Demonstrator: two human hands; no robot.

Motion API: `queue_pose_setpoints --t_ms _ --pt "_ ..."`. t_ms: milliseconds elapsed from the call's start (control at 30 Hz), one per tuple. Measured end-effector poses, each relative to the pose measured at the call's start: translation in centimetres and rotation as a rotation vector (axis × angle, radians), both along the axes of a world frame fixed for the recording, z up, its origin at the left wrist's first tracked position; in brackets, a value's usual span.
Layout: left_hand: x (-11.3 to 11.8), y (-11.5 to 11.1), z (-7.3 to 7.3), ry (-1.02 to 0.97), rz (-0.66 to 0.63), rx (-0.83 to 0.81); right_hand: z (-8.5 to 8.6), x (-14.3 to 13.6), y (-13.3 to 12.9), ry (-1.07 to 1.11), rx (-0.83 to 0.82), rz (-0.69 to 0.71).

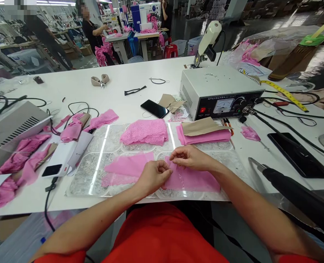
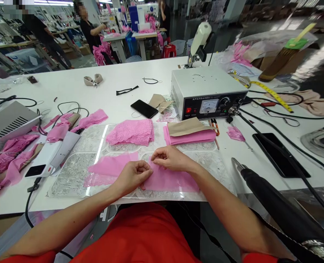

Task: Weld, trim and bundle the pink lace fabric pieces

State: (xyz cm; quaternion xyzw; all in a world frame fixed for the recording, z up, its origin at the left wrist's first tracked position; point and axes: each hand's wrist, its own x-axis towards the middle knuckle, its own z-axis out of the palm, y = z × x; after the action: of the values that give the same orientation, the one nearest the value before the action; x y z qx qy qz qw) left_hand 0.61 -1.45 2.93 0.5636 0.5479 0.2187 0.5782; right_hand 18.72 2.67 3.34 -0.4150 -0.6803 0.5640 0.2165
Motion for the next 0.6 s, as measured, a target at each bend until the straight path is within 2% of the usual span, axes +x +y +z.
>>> queue_pose_setpoints --t_ms 133,233,600 --pt "0.08 -0.02 0.09 0.035 0.004 -0.027 -0.19 0.02 0.3 -0.075 0.191 0.08" --pt "0.17 0.02 0.16 0.061 0.002 -0.057 -0.36 -0.02 0.4 -0.113 0.287 0.063" --pt "0.37 -0.26 0.41 0.037 0.001 -0.125 -0.59 -0.35 0.07 -0.133 0.333 -0.057"
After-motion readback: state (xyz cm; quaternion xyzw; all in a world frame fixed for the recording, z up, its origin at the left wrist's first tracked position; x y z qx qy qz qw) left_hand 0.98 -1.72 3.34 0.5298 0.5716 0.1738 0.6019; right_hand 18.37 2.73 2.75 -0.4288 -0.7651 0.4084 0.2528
